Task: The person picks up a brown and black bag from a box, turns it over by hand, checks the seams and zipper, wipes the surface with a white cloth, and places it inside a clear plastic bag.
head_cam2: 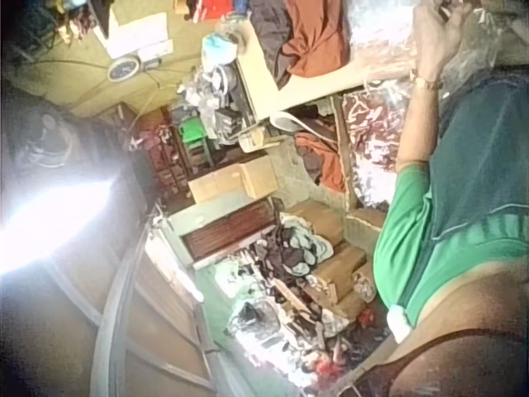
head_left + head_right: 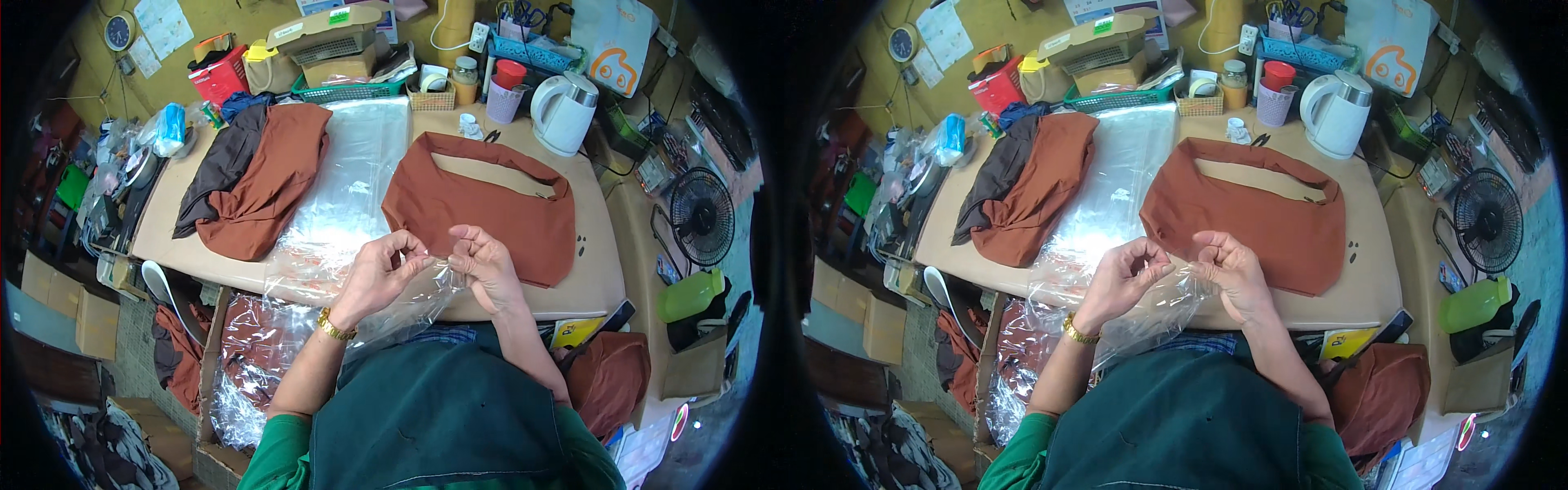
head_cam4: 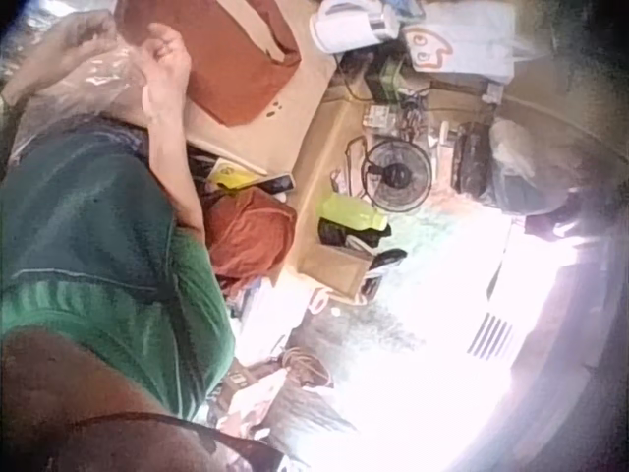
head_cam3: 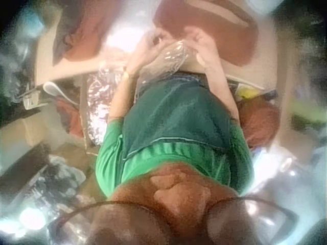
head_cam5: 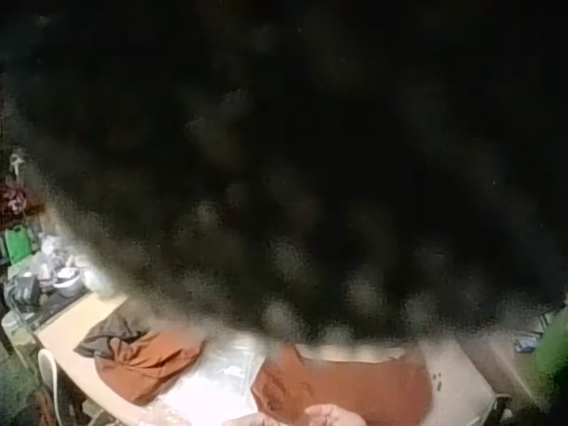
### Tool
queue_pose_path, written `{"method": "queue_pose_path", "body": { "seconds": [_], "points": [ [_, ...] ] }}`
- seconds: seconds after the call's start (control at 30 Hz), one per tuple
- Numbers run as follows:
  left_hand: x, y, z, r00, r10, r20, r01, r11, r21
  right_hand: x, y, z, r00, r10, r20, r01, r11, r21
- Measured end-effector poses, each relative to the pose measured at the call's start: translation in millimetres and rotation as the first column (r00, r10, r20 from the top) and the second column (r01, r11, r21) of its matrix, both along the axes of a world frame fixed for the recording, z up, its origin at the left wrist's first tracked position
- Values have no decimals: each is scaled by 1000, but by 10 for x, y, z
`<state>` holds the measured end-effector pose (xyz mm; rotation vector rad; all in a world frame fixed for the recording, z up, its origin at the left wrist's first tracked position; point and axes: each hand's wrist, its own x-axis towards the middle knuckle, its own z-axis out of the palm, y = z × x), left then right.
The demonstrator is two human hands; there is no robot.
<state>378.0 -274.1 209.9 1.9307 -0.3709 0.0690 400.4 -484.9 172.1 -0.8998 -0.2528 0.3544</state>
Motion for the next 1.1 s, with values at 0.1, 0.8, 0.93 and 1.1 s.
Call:
{"method": "queue_pose_path", "body": {
  "seconds": [0.1, 0.8, 0.93, 1.1],
  "points": [
    [-34, -30, 25, 999, 25, -40, -24, 1000, 16, -3, 8, 127, 968, 125, -219, -138, 989, -46],
    [-60, -117, 38, 915, 114, 386, -252, 911, 328, -34, 216, 19, 933, -307, 189, 335, 931, -142],
    [-10, -203, -14, 845, 195, 497, -323, 928, 186, 12, 254, -34, 875, -378, 303, 438, 885, -160],
    [-92, -238, 46, 981, 108, 158, -140, 968, 207, -29, 257, 11, 859, -431, 277, 497, 831, -249]
  ]
}}
